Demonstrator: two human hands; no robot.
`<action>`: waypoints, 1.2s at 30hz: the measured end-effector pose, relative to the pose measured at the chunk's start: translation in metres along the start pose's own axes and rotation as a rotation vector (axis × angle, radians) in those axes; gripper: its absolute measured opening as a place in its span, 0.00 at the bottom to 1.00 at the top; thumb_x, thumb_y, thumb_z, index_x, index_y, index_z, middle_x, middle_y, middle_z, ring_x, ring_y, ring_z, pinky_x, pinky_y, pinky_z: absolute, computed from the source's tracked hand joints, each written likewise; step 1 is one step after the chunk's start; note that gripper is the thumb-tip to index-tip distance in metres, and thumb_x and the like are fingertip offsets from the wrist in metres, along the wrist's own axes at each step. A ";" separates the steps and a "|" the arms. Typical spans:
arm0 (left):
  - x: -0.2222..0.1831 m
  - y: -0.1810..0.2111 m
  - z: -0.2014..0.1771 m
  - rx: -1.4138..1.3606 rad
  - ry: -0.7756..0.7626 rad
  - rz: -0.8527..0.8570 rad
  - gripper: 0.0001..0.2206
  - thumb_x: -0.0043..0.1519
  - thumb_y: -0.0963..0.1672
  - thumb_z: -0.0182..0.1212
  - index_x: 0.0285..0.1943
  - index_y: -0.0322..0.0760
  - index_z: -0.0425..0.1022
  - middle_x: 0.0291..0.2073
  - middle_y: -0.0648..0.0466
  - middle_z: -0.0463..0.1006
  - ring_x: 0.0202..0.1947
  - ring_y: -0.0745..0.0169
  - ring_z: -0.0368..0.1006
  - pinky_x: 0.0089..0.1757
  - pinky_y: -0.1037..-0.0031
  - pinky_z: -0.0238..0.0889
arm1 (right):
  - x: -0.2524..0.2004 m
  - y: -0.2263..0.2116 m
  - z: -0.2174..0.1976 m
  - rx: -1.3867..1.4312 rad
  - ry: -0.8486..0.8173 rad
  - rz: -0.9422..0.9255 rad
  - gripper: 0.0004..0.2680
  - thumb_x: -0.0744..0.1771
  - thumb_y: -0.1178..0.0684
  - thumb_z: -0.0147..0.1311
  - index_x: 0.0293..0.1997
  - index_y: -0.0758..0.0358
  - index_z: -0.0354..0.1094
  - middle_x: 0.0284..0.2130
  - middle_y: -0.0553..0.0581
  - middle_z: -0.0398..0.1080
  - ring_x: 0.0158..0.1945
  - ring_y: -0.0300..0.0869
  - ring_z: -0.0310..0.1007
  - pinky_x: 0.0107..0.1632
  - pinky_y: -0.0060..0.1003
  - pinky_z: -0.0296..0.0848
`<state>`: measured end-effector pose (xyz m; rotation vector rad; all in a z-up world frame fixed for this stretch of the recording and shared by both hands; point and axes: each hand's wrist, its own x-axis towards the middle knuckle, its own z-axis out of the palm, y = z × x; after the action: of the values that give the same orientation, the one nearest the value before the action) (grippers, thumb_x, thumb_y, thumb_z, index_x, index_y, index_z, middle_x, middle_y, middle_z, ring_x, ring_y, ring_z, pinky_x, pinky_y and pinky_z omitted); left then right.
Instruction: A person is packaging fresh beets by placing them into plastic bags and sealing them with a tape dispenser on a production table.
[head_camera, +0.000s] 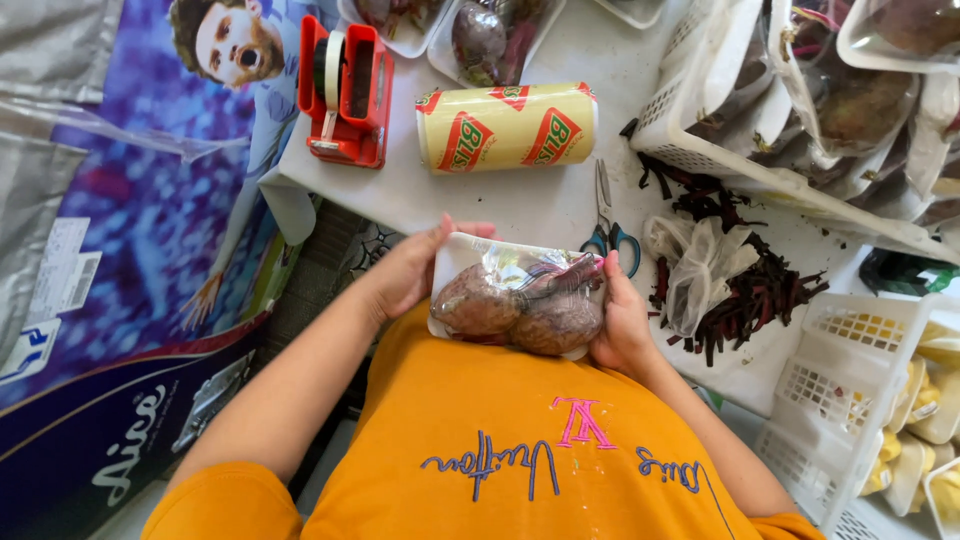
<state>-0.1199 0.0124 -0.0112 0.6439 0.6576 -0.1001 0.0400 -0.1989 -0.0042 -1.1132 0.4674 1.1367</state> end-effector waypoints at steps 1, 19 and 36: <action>-0.009 -0.006 0.013 -0.048 0.119 -0.005 0.29 0.62 0.58 0.56 0.65 0.38 0.73 0.55 0.44 0.80 0.53 0.45 0.78 0.52 0.54 0.73 | -0.008 -0.004 0.011 0.006 0.000 -0.010 0.19 0.70 0.35 0.48 0.44 0.62 0.76 0.38 0.62 0.79 0.43 0.50 0.81 0.52 0.48 0.80; 0.049 -0.061 -0.065 -0.118 0.286 -0.036 0.46 0.57 0.68 0.48 0.71 0.33 0.63 0.59 0.37 0.74 0.57 0.40 0.75 0.56 0.49 0.69 | 0.062 -0.041 -0.023 -0.536 -0.124 0.105 0.29 0.67 0.21 0.28 0.68 0.44 0.60 0.55 0.56 0.72 0.55 0.51 0.74 0.52 0.57 0.75; 0.073 -0.056 -0.028 1.702 -0.087 1.307 0.36 0.58 0.68 0.39 0.64 0.55 0.71 0.59 0.56 0.77 0.55 0.49 0.76 0.52 0.62 0.71 | 0.142 -0.015 -0.080 -0.183 -0.183 0.146 0.19 0.67 0.45 0.52 0.66 0.50 0.66 0.57 0.65 0.72 0.57 0.61 0.73 0.56 0.72 0.69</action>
<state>-0.0925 -0.0083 -0.1014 2.5609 -0.2189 0.6103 0.1281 -0.2017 -0.1421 -1.1336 0.3099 1.4176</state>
